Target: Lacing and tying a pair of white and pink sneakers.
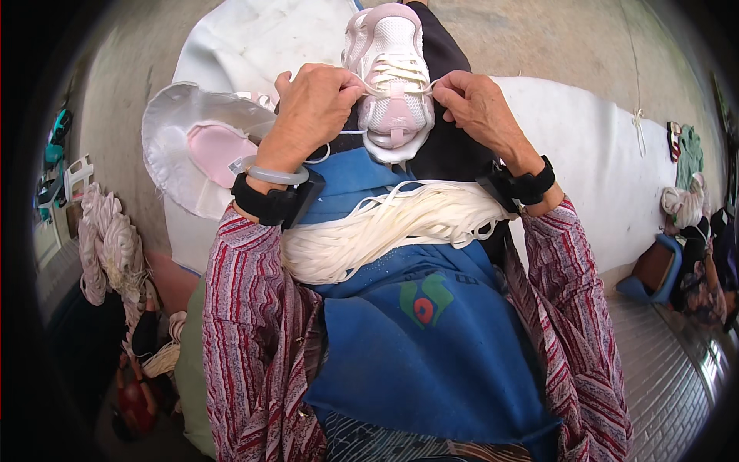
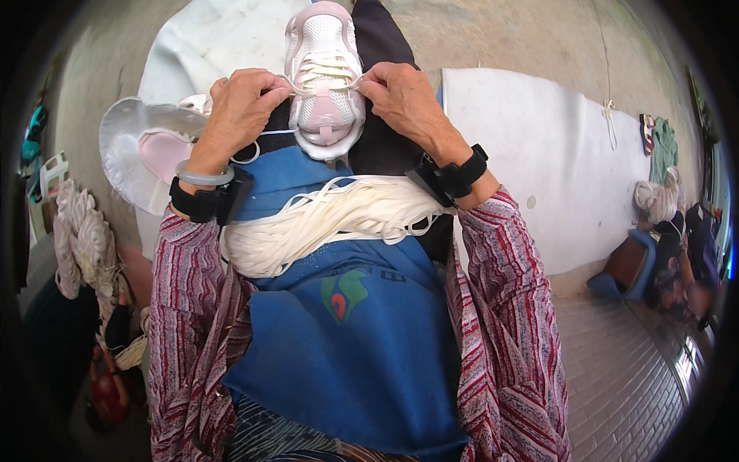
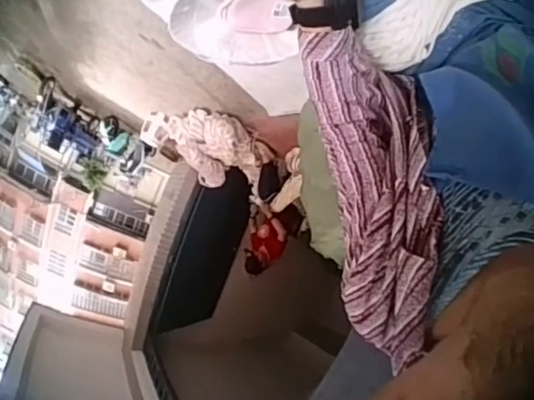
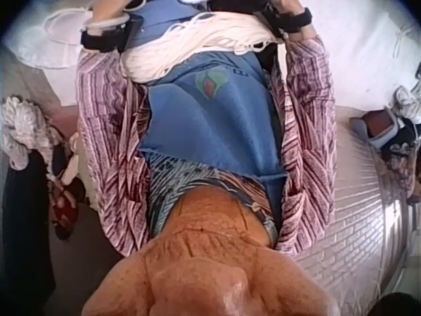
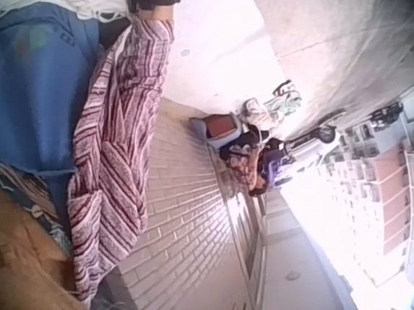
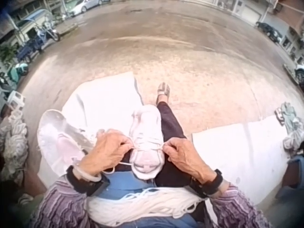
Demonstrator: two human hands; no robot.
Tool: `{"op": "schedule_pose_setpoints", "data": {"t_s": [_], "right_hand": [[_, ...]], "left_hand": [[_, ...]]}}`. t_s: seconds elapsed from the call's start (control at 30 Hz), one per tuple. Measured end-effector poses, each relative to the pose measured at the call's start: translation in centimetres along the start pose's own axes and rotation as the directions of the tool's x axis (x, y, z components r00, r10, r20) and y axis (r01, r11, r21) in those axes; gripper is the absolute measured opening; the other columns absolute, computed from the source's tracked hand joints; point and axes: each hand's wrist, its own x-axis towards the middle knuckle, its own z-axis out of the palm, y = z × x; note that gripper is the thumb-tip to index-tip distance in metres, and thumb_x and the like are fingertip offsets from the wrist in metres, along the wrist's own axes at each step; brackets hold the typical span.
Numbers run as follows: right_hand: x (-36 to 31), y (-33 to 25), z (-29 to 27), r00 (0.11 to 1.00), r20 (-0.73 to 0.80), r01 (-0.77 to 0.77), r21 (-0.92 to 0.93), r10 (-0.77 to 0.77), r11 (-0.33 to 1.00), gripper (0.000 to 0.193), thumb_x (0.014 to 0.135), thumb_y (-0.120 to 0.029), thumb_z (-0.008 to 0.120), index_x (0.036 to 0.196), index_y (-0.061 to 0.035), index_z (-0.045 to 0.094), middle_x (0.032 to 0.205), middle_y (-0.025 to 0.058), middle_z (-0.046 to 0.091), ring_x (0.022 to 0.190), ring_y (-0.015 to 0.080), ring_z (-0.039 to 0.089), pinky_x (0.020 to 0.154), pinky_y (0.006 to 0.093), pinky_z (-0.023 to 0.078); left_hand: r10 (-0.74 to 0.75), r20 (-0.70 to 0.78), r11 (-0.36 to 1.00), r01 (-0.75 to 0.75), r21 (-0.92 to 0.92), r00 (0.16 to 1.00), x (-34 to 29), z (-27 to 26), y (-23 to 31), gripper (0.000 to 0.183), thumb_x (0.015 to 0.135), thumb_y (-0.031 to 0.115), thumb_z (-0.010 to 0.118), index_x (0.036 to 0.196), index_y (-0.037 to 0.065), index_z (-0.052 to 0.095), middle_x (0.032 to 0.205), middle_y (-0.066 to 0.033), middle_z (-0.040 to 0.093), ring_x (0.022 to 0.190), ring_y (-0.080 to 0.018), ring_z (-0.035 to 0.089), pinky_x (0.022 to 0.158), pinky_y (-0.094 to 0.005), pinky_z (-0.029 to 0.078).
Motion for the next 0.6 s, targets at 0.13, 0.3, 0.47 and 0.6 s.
{"op": "schedule_pose_setpoints", "data": {"t_s": [0.13, 0.3, 0.47, 0.6], "right_hand": [[-0.4, -0.5, 0.8, 0.979, -0.102, 0.16, -0.148, -0.176, 0.976, 0.02, 0.089, -0.017, 0.061, 0.088, 0.002, 0.065, 0.075, 0.0119, 0.065, 0.067, 0.023, 0.063, 0.064, 0.0326, 0.05], [-0.8, -0.7, 1.8, 0.936, -0.139, 0.254, -0.365, -0.323, 0.896, 0.019, 0.086, -0.019, 0.061, 0.085, -0.0003, 0.063, 0.081, 0.0177, 0.063, 0.074, 0.0355, 0.063, 0.07, 0.0432, 0.051], [-2.4, -1.2, 1.3, 0.886, -0.2, 0.277, -0.498, -0.419, 0.822, 0.032, 0.081, -0.03, 0.069, 0.096, -0.0029, 0.059, 0.087, 0.0138, 0.056, 0.08, 0.0305, 0.058, 0.071, 0.0401, 0.046], [-3.1, -1.9, 2.1, 0.899, -0.128, 0.242, -0.652, -0.42, 0.718, 0.032, 0.079, -0.031, 0.07, 0.09, -0.0026, 0.06, 0.088, 0.011, 0.054, 0.082, 0.0248, 0.056, 0.07, 0.0374, 0.043]], "left_hand": [[0.264, -0.226, 0.932, -0.187, 0.311, 0.938, -0.6, 1.6, 0.4, 0.018, 0.088, 0.024, 0.061, 0.088, 0.01, 0.072, 0.095, -0.0057, 0.069, 0.107, -0.0246, 0.057, 0.1, -0.057, 0.026], [0.288, -0.231, 0.921, -0.203, 0.332, 0.929, -0.4, 1.8, 0.5, 0.016, 0.087, 0.025, 0.062, 0.09, 0.012, 0.072, 0.092, -0.0051, 0.068, 0.107, -0.0247, 0.056, 0.1, -0.0578, 0.026], [0.221, -0.314, 0.962, -0.154, 0.223, 0.923, -2.0, 1.7, -0.1, 0.015, 0.085, 0.026, 0.066, 0.091, 0.013, 0.071, 0.093, -0.0054, 0.067, 0.105, -0.0245, 0.056, 0.099, -0.0582, 0.028], [0.353, -0.376, 0.885, -0.175, 0.431, 0.857, -3.2, 2.4, 1.0, 0.023, 0.082, 0.028, 0.069, 0.098, 0.011, 0.069, 0.099, -0.0047, 0.064, 0.104, -0.0241, 0.054, 0.098, -0.058, 0.029]]}}
